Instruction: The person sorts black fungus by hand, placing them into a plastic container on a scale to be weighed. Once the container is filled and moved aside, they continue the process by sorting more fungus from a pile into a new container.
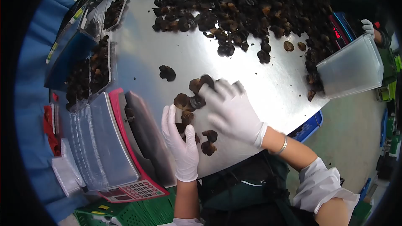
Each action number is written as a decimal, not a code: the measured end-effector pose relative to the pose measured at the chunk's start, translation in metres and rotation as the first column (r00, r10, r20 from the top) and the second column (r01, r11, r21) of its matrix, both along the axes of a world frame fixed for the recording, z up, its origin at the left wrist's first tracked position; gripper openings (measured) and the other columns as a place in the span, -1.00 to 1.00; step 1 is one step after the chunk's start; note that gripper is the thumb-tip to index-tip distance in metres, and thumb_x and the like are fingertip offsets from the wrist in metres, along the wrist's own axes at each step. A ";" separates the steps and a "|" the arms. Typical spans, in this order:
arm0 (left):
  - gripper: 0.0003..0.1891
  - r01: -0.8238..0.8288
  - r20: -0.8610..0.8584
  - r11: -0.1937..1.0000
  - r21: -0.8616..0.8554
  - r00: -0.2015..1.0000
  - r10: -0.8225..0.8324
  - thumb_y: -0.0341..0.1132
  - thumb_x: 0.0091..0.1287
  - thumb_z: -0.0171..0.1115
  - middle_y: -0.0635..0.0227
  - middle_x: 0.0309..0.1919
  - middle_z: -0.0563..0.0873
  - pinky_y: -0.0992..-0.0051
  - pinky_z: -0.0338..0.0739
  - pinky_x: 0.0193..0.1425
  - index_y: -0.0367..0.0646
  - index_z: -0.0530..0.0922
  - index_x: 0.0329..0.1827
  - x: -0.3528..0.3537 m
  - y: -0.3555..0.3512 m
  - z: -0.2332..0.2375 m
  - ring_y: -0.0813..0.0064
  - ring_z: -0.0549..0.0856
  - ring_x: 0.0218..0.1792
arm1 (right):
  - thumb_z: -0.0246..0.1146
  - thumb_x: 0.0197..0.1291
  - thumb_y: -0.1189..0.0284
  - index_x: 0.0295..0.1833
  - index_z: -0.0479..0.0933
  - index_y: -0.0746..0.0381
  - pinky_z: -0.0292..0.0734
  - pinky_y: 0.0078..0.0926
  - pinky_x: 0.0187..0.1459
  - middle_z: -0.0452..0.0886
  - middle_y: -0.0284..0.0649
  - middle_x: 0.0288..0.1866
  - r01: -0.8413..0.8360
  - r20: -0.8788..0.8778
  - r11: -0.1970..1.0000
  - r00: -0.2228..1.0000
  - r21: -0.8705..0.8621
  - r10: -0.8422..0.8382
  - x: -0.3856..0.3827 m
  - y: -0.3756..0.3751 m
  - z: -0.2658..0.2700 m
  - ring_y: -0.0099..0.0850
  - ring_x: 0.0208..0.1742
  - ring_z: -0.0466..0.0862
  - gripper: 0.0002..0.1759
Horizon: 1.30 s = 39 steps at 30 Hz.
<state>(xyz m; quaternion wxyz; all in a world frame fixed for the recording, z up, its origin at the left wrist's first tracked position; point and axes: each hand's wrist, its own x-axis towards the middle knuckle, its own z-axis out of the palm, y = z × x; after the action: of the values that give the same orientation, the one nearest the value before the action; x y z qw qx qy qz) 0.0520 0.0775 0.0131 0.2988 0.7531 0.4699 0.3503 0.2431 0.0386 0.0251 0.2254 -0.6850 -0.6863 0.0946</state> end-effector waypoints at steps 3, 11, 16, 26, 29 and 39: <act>-0.35 -0.020 0.037 0.999 -0.028 0.999 0.021 -0.01 0.57 0.08 -0.09 0.52 0.31 0.11 0.12 0.61 -0.26 0.29 0.57 0.001 0.001 0.003 -0.02 0.28 0.55 | 0.28 0.32 0.13 0.43 0.49 0.04 0.01 0.26 0.57 0.42 0.05 0.45 -0.156 -0.051 0.984 0.986 0.080 0.161 -0.019 0.002 0.014 0.09 0.57 0.28 -0.41; -0.36 0.002 -0.073 1.000 0.013 0.997 -0.001 -0.07 0.54 0.14 -0.07 0.51 0.32 0.11 0.13 0.60 -0.26 0.30 0.56 0.001 0.003 0.003 -0.02 0.31 0.51 | 0.20 0.38 0.16 0.29 0.50 0.29 0.08 0.24 0.53 0.40 0.12 0.47 0.176 0.313 0.984 0.935 -0.009 -0.164 0.036 0.063 0.013 0.13 0.54 0.30 -0.48; -0.37 0.000 -0.053 1.000 -0.020 0.999 -0.001 -0.11 0.52 0.16 -0.07 0.49 0.34 0.10 0.14 0.59 -0.27 0.31 0.55 0.000 0.002 0.004 -0.02 0.32 0.50 | 0.18 0.38 0.26 0.36 0.50 0.14 0.03 0.33 0.56 0.35 0.03 0.53 -0.033 0.157 0.999 0.987 0.008 0.031 0.010 0.013 0.036 0.07 0.56 0.31 -0.53; -0.36 -0.006 -0.060 0.999 -0.037 0.998 0.003 -0.06 0.56 0.11 -0.07 0.49 0.33 0.11 0.13 0.59 -0.28 0.30 0.56 0.002 0.001 0.007 -0.01 0.30 0.51 | 0.17 0.40 0.43 0.32 0.52 0.25 0.38 -0.06 0.40 0.57 0.01 0.29 -0.070 -0.175 0.967 0.978 0.247 0.115 0.058 0.073 0.012 0.02 0.33 0.51 -0.59; -0.37 -0.018 -0.028 1.000 -0.026 0.999 0.017 -0.03 0.60 0.03 -0.08 0.50 0.32 0.11 0.11 0.60 -0.28 0.29 0.56 0.003 0.002 0.006 -0.02 0.29 0.52 | 0.11 0.49 0.25 0.42 0.46 0.26 0.29 0.01 0.46 0.54 0.01 0.36 -0.206 -0.086 0.935 0.967 0.287 0.240 0.050 0.120 -0.002 0.00 0.41 0.44 -0.50; -0.42 -0.054 0.099 0.998 -0.032 0.993 0.056 -0.04 0.67 -0.13 -0.07 0.48 0.36 0.13 0.11 0.61 -0.31 0.33 0.54 -0.001 0.004 -0.002 0.00 0.32 0.52 | 0.26 0.35 0.37 -0.09 0.64 0.29 0.56 -0.36 0.15 0.73 -0.18 -0.16 -0.558 -0.495 0.830 0.722 -0.004 0.483 0.030 0.155 -0.005 -0.32 -0.01 0.68 -0.79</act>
<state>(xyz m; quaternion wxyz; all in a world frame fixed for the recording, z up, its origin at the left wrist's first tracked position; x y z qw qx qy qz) 0.0512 0.0813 0.0115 0.3231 0.7169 0.4799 0.3890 0.2736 0.1938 0.0198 0.2971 -0.4344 -0.7651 0.3710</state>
